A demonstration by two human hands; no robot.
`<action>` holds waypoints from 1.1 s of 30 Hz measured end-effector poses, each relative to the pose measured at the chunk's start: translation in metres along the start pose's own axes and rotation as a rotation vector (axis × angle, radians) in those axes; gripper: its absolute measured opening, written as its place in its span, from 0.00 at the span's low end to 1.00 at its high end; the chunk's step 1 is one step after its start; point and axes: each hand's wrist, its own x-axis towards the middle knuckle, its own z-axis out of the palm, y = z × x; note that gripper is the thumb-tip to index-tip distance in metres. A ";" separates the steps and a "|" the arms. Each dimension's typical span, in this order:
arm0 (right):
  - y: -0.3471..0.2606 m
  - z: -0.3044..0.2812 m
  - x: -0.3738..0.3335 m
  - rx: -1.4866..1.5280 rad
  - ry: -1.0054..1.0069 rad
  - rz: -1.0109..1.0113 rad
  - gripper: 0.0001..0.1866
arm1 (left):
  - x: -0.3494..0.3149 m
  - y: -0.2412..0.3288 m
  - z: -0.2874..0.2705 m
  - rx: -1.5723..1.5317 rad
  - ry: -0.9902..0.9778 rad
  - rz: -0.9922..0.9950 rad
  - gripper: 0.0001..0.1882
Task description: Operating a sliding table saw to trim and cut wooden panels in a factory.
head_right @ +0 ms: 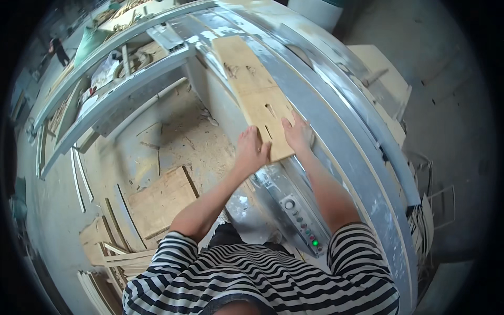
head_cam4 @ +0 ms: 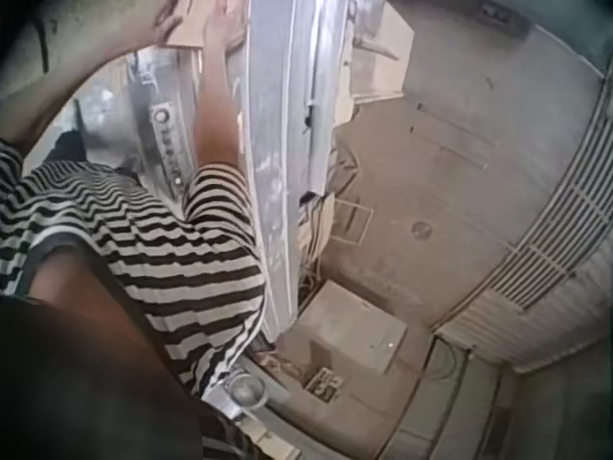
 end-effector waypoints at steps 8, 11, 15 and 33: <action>0.231 -0.139 -0.129 -0.143 -0.015 -0.013 0.26 | -0.142 0.174 0.104 0.060 -0.297 0.250 0.28; 0.294 -0.189 -0.181 -0.070 0.036 0.082 0.23 | -0.137 0.199 0.113 -0.231 -0.715 0.202 0.29; 0.302 -0.211 -0.240 -0.014 0.141 0.228 0.25 | -0.070 0.165 0.114 0.113 -0.135 0.102 0.26; 0.356 -0.165 -0.196 0.270 0.587 0.399 0.28 | 0.027 0.147 0.244 -0.253 -0.310 0.169 0.24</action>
